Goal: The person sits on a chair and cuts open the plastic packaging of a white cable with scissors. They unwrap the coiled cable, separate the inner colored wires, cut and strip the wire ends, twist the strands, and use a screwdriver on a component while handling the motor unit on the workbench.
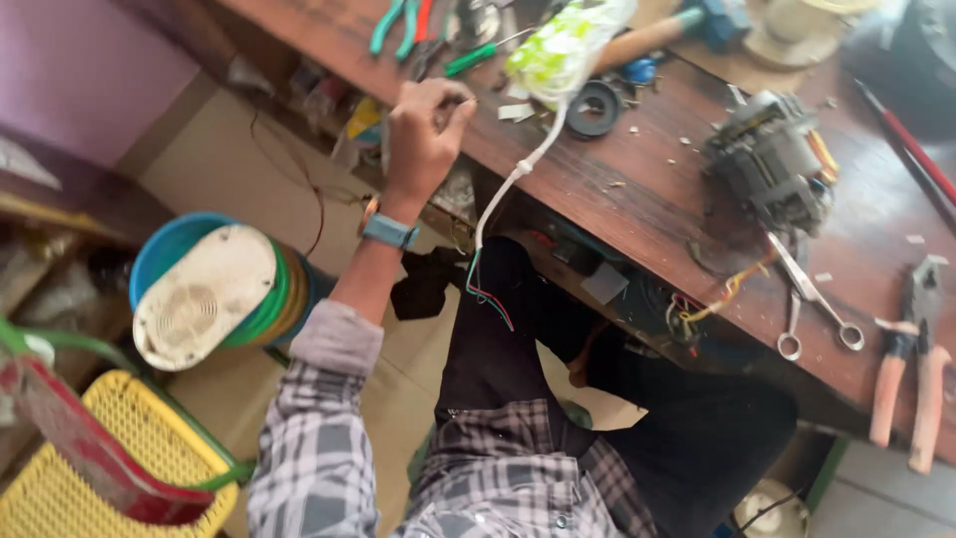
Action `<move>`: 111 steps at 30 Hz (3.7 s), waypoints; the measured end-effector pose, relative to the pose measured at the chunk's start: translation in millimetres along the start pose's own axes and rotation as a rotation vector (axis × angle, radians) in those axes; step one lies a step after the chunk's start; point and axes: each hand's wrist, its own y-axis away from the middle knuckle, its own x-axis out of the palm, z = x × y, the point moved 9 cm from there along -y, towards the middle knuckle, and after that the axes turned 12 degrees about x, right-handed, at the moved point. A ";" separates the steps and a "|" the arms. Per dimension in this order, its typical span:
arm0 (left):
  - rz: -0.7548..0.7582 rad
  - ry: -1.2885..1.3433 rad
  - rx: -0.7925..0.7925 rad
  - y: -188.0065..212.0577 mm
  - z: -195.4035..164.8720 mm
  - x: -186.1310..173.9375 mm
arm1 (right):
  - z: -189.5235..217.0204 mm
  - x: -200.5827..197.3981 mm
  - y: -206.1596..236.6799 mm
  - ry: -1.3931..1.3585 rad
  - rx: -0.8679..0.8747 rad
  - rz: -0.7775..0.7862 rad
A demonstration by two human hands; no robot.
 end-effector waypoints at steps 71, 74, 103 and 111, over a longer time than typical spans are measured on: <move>0.399 0.842 -1.071 280.4 -126.3 61.3 | -77.6 183.5 203.1 -0.163 0.692 0.651; 0.478 0.734 -0.908 264.7 -142.2 63.4 | -63.7 180.5 189.2 -0.021 0.476 0.607; 0.407 1.354 -1.055 274.7 -190.3 147.1 | -62.3 99.5 165.6 0.171 0.590 0.358; 0.439 1.391 -1.067 277.1 -198.5 149.6 | -60.8 100.0 172.9 0.100 0.604 0.368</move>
